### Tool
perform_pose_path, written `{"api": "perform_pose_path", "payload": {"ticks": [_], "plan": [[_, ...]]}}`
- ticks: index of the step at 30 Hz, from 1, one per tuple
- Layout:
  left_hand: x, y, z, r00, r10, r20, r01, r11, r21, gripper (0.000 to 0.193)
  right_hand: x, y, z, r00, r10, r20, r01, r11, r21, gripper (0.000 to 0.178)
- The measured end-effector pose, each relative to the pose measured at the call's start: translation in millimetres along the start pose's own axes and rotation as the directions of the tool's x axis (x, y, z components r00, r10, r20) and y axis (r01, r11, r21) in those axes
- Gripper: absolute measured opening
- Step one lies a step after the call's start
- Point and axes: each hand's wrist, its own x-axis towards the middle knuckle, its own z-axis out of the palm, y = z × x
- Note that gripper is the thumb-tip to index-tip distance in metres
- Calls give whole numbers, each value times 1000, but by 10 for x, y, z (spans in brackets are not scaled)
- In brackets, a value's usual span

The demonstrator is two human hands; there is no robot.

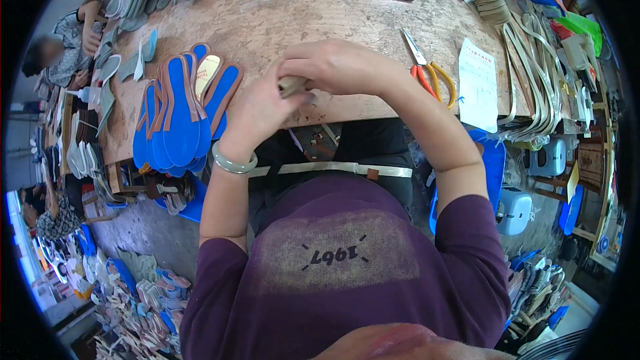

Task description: The person assembles shoe components by hand at a workbench. They pick up beige semi-circular insoles and thin brown strips, aligning and pressing them together to form a single unit. The person handles the materials one at a time, repeatedly folding and pressing the edges to secure the assembly.

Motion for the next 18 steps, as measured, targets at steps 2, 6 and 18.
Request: {"api": "perform_pose_path", "payload": {"ticks": [2,6,18], "plan": [[-24,-264,-99,999,-38,-10,37,990,-136,53,199,119,-43,997,64,49,-73,978,197,46],[-143,-368,-35,934,-328,-145,47,513,-857,32,568,1182,-14,857,492,-151,-438,851,289,40],[-344,-560,200,954,-291,71,4,-223,-975,34,641,2176,206,815,567,-120,-500,583,-640,36]]}}
